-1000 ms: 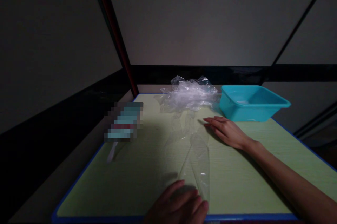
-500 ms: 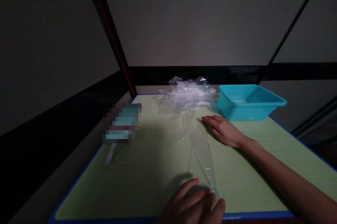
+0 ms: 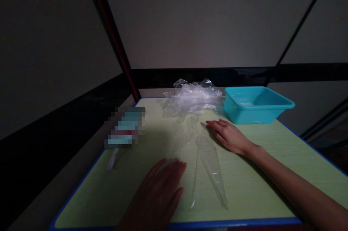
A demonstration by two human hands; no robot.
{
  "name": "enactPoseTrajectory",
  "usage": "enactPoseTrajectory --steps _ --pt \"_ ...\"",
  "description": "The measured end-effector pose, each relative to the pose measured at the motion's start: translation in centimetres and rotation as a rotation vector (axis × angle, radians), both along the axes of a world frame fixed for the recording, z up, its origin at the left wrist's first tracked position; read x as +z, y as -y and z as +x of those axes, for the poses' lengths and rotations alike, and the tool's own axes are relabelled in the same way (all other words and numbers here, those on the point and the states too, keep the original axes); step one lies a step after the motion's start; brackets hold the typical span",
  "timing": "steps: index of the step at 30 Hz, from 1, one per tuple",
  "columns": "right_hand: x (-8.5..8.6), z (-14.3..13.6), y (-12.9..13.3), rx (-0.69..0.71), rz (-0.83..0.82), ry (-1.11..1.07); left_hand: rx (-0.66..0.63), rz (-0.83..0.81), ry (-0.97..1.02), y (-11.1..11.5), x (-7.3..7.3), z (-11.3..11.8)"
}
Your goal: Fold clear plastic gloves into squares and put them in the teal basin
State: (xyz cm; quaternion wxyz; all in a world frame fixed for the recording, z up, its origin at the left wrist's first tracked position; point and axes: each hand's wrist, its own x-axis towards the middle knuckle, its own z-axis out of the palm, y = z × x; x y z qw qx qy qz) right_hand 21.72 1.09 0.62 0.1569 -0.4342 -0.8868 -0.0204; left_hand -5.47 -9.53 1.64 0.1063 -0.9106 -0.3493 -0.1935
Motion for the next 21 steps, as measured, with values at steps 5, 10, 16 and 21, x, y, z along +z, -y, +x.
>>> enactPoseTrajectory --steps 5,10,16,21 --pt "-0.1 0.0 -0.1 -0.004 -0.01 -0.024 0.025 -0.042 -0.181 0.1 -1.5 -0.6" --pt "-0.1 -0.1 0.0 0.003 -0.024 -0.031 0.031 -0.12 -0.241 -0.1 -1.7 -0.6" --pt "0.0 -0.2 0.0 0.008 -0.042 -0.025 0.032 -0.15 -0.213 -0.2 -1.7 -1.1" --pt "-0.3 -0.2 -0.2 0.019 -0.056 -0.026 0.018 -0.177 -0.191 -0.2 -1.5 -1.2"
